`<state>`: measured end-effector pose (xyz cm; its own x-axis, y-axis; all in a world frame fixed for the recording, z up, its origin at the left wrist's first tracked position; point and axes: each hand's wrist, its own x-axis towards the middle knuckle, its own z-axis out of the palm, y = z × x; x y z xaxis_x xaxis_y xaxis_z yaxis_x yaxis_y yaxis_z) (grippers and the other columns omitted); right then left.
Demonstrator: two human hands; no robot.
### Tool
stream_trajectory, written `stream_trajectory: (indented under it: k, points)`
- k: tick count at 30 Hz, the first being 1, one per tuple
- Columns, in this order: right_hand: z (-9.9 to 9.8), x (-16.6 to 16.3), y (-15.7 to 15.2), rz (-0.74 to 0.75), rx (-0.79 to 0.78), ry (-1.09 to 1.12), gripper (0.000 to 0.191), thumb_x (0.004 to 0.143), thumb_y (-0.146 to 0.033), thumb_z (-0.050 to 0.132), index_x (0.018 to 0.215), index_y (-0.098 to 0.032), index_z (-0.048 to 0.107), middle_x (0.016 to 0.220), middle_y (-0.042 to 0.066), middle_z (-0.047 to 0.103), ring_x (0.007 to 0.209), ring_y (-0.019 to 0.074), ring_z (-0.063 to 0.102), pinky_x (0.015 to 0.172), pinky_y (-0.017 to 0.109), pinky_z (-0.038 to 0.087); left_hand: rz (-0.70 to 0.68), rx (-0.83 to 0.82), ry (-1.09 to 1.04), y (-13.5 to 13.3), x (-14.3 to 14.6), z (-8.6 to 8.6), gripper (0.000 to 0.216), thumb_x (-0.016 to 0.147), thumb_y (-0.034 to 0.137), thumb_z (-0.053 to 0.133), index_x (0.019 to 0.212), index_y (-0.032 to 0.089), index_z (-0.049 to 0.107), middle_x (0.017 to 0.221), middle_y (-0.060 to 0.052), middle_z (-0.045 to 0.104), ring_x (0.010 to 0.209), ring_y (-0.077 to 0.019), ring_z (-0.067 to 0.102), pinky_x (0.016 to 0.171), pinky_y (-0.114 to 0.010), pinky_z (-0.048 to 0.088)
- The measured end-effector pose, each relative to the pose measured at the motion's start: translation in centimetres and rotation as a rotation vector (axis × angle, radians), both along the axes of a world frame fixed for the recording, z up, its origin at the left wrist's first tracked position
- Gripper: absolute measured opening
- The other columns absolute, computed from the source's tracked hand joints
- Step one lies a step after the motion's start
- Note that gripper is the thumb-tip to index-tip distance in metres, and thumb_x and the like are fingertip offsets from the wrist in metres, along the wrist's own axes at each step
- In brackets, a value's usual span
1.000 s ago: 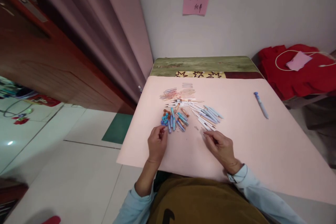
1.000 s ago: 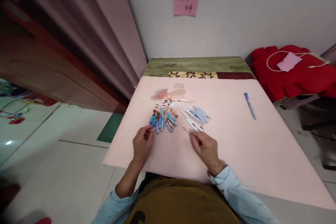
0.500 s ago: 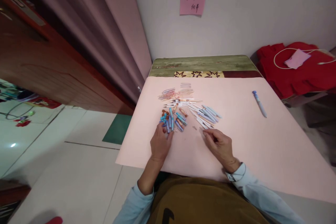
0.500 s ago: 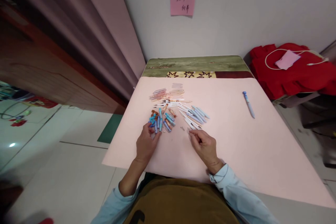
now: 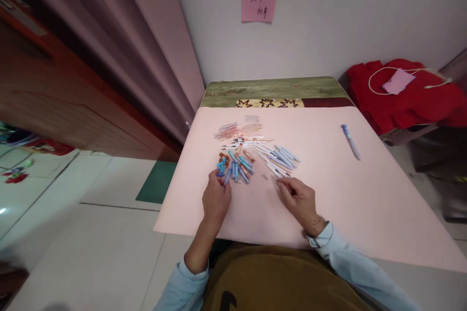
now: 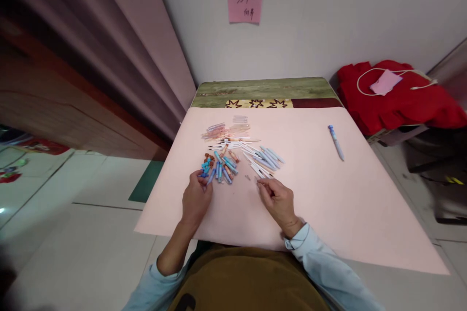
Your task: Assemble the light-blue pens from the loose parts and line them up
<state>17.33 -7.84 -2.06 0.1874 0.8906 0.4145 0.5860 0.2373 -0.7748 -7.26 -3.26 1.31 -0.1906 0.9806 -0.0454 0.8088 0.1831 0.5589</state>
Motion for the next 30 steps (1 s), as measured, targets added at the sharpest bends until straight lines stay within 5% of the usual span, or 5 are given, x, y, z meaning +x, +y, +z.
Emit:
stream_trajectory:
  k: [6,9,15,24,30]
  points:
    - [0.0,0.1,0.0,-0.03,0.001,0.052,0.012,0.089,-0.026,0.065,0.095,-0.02,0.073,0.068,-0.002,0.063,0.053,0.0097,0.051,0.054,0.023,0.043,0.07,0.136,-0.318,-0.1,-0.9,-0.7,0.042,0.079,0.019,0.064,0.117,0.02,0.05,0.085,0.0,0.063,0.069,-0.016,0.059,0.071,-0.03,0.045]
    - [0.0,0.1,0.0,-0.028,0.004,0.062,0.011,0.088,-0.025,0.065,0.095,-0.02,0.073,0.066,-0.002,0.063,0.052,0.0095,0.05,0.054,0.022,0.043,0.154,0.156,-0.757,-0.3,-0.8,-0.6,0.042,0.075,0.022,0.072,0.114,0.019,0.054,0.085,0.001,0.06,0.062,-0.0097,0.053,0.062,-0.024,0.043]
    - [-0.1,0.1,0.1,-0.039,-0.013,0.067,0.012,0.088,-0.027,0.066,0.095,-0.02,0.073,0.066,-0.002,0.063,0.052,0.0096,0.05,0.054,0.023,0.043,0.18,-0.089,-1.593,-0.7,0.6,0.4,0.039,0.071,0.021,0.081,0.105,0.016,0.063,0.083,0.0,0.059,0.06,-0.0066,0.051,0.051,-0.019,0.037]
    - [0.1,0.0,0.1,-0.09,-0.039,0.103,0.016,0.088,-0.031,0.065,0.092,-0.019,0.074,0.067,-0.001,0.064,0.053,0.01,0.049,0.054,0.024,0.042,0.024,-0.307,-1.879,-1.3,1.8,-1.3,0.029,0.076,0.014,0.078,0.103,0.011,0.068,0.089,-0.005,0.061,0.067,-0.0069,0.052,0.055,-0.017,0.043]
    - [0.1,0.4,0.3,-0.18,-0.051,0.197,0.02,0.089,-0.034,0.063,0.093,-0.018,0.074,0.069,0.0,0.063,0.058,0.0118,0.05,0.057,0.025,0.043,0.008,-0.273,-1.965,-1.0,1.6,-1.6,0.023,0.075,0.01,0.077,0.096,0.013,0.068,0.091,-0.006,0.061,0.067,-0.0067,0.05,0.055,-0.016,0.042]
